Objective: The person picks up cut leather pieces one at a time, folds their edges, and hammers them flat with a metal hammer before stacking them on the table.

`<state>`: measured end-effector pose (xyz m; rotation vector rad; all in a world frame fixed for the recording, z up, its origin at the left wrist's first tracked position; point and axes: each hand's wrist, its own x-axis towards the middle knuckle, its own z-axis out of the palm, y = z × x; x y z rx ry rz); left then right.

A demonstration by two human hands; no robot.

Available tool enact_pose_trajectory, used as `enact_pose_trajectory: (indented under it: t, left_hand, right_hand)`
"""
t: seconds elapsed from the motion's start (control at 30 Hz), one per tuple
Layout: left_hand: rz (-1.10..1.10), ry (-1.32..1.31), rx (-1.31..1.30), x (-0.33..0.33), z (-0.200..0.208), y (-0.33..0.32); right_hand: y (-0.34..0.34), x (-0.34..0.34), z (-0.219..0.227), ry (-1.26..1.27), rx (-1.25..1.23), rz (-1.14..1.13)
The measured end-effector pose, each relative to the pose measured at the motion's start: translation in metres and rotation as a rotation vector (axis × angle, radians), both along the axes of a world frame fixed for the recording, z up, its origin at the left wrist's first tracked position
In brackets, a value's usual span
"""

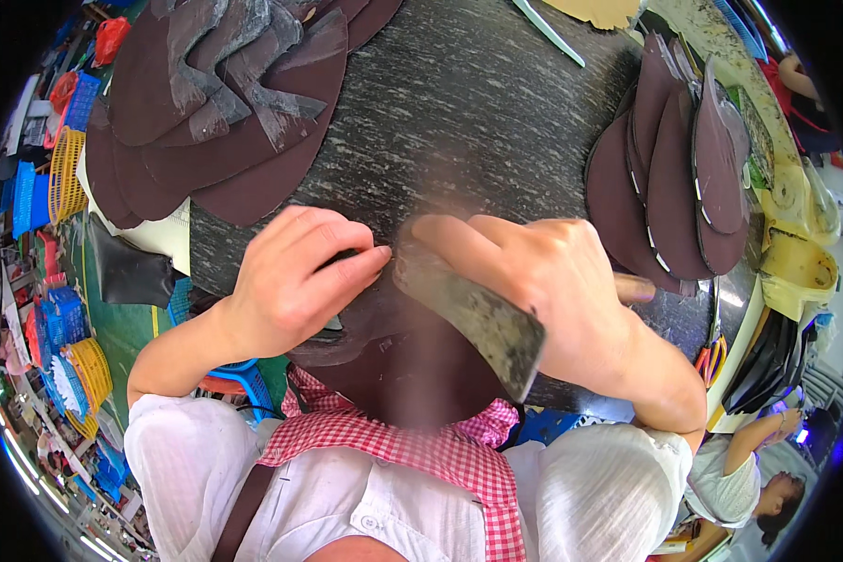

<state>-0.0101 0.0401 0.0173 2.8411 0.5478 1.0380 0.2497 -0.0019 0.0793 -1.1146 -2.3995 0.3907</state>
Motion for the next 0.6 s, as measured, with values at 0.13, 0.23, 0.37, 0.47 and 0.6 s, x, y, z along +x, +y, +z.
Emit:
enact_pose_trajectory:
  t: [0.13, 0.23, 0.37, 0.47, 0.6]
  left_hand:
    - [0.058, 0.11, 0.161, 0.001, -0.012, -0.018]
    - [0.019, 0.034, 0.055, -0.011, -0.006, -0.007]
    - [0.058, -0.06, -0.128, -0.02, -0.006, -0.007]
    - [0.042, -0.087, -0.016, -0.012, -0.007, -0.014]
    - [0.073, 0.022, 0.059, -0.01, -0.002, -0.026]
  right_hand:
    - [0.003, -0.008, 0.001, -0.068, -0.012, -0.032]
    - [0.004, -0.014, -0.006, -0.08, -0.052, 0.013]
    - [0.005, -0.014, -0.005, -0.043, -0.042, 0.01]
    - [0.004, -0.015, 0.002, -0.001, 0.005, -0.046]
    - [0.01, -0.023, 0.0, -0.047, -0.104, 0.078]
